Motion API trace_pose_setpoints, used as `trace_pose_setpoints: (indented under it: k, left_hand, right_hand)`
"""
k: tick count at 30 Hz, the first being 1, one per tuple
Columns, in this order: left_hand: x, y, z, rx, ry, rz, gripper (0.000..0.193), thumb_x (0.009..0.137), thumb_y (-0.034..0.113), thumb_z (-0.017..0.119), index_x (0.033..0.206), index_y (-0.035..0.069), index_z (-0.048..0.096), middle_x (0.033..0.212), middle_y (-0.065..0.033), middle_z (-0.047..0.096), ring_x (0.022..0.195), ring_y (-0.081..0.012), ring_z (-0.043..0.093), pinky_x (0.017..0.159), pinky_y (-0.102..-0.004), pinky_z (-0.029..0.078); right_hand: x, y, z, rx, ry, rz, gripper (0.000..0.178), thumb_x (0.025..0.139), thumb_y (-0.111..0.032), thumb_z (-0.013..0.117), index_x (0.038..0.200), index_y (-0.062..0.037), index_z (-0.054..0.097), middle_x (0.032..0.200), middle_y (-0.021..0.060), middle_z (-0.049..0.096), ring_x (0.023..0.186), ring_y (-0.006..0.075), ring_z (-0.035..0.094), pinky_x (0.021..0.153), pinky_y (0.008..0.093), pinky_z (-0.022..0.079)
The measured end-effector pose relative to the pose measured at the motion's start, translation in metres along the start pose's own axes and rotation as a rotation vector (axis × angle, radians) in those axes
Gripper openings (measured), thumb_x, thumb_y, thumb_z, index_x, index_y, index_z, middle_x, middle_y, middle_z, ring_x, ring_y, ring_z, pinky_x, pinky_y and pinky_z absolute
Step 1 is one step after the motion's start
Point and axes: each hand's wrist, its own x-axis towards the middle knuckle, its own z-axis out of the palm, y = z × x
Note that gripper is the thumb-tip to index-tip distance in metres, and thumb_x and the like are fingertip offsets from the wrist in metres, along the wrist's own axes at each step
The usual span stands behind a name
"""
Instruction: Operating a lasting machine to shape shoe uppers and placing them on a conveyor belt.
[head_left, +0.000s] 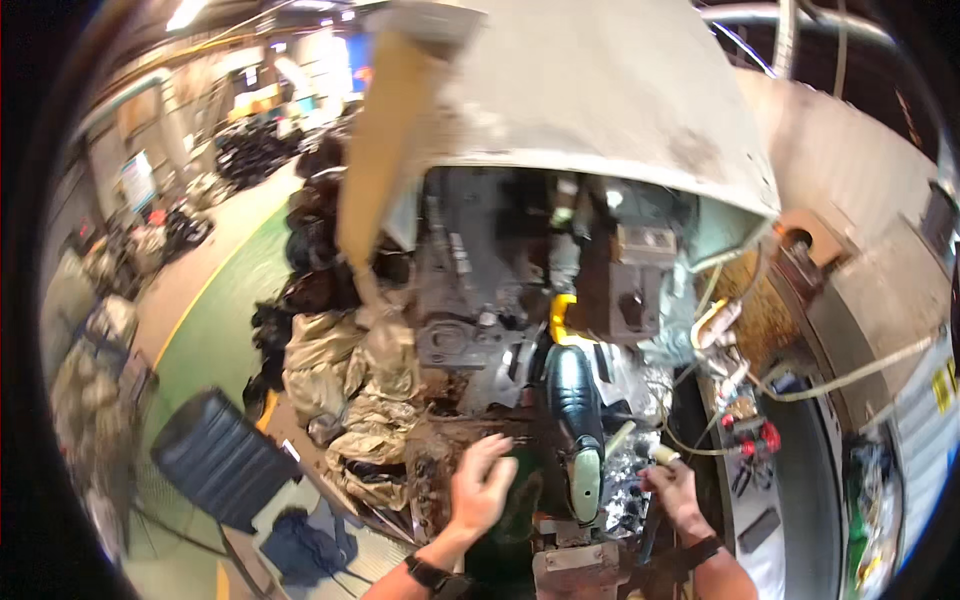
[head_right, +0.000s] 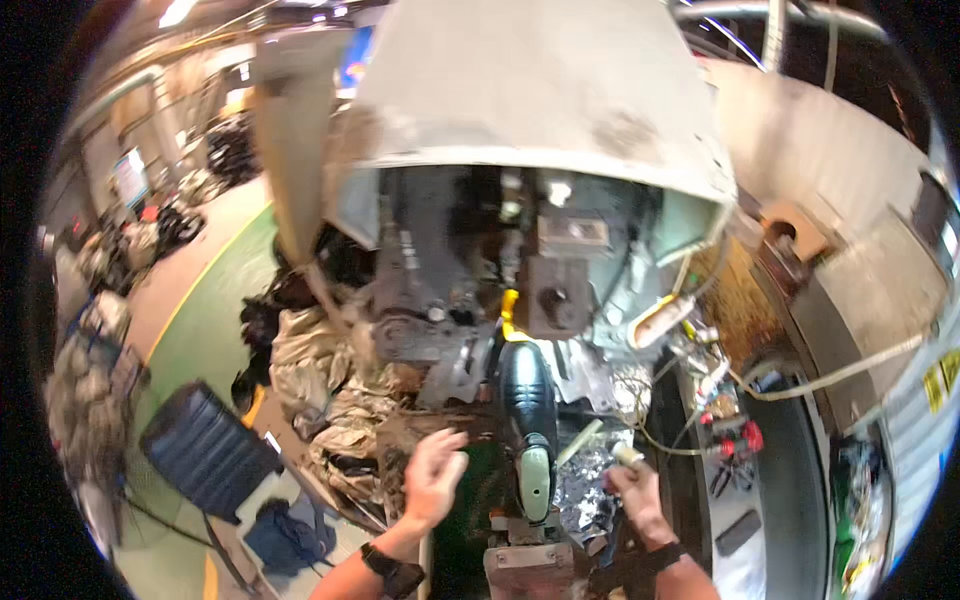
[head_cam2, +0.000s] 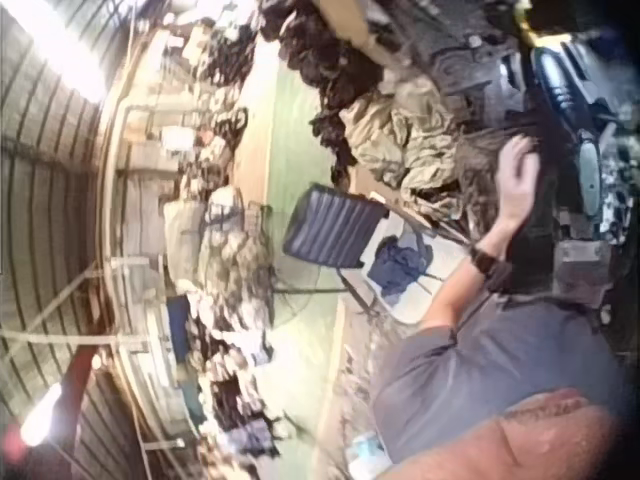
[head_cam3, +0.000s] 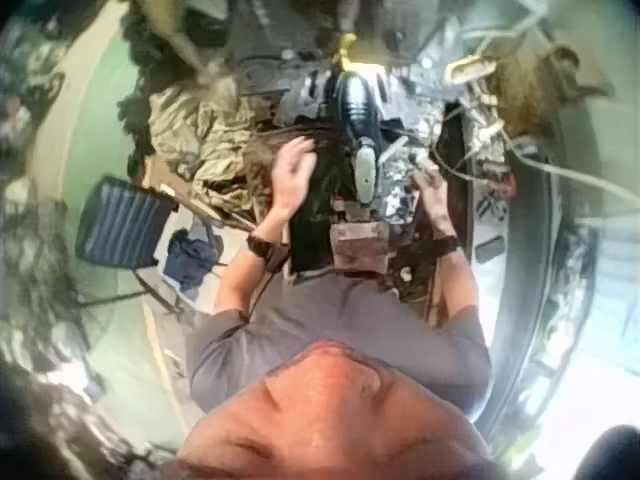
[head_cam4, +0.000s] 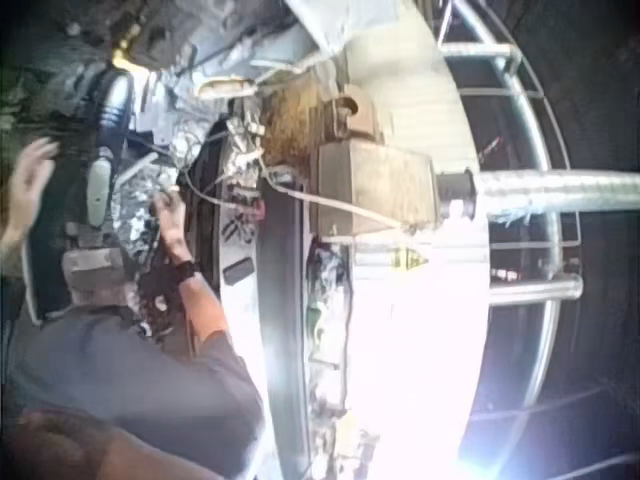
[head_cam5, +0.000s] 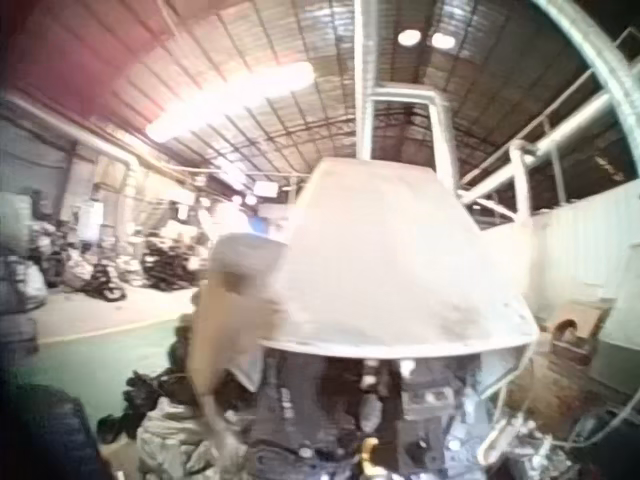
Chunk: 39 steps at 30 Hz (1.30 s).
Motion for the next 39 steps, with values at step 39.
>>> trace_pose_setpoints:
  k: [39]
  left_hand:
    - [-0.028, 0.025, 0.122, 0.329, 0.083, 0.195, 0.106, 0.072, 0.019, 0.08, 0.157, -0.003, 0.022, 0.158, -0.0407, 0.024, 0.15, -0.0518, 0.025, 0.125, -0.0485, 0.024]
  right_hand:
    - [-0.017, -0.012, 0.012, -0.779, -0.245, -0.387, 0.037, 0.096, -0.016, 0.071, 0.129, -0.0007, 0.066, 0.104, 0.0053, 0.075, 0.089, 0.0266, 0.068, 0.08, 0.0397, 0.053]
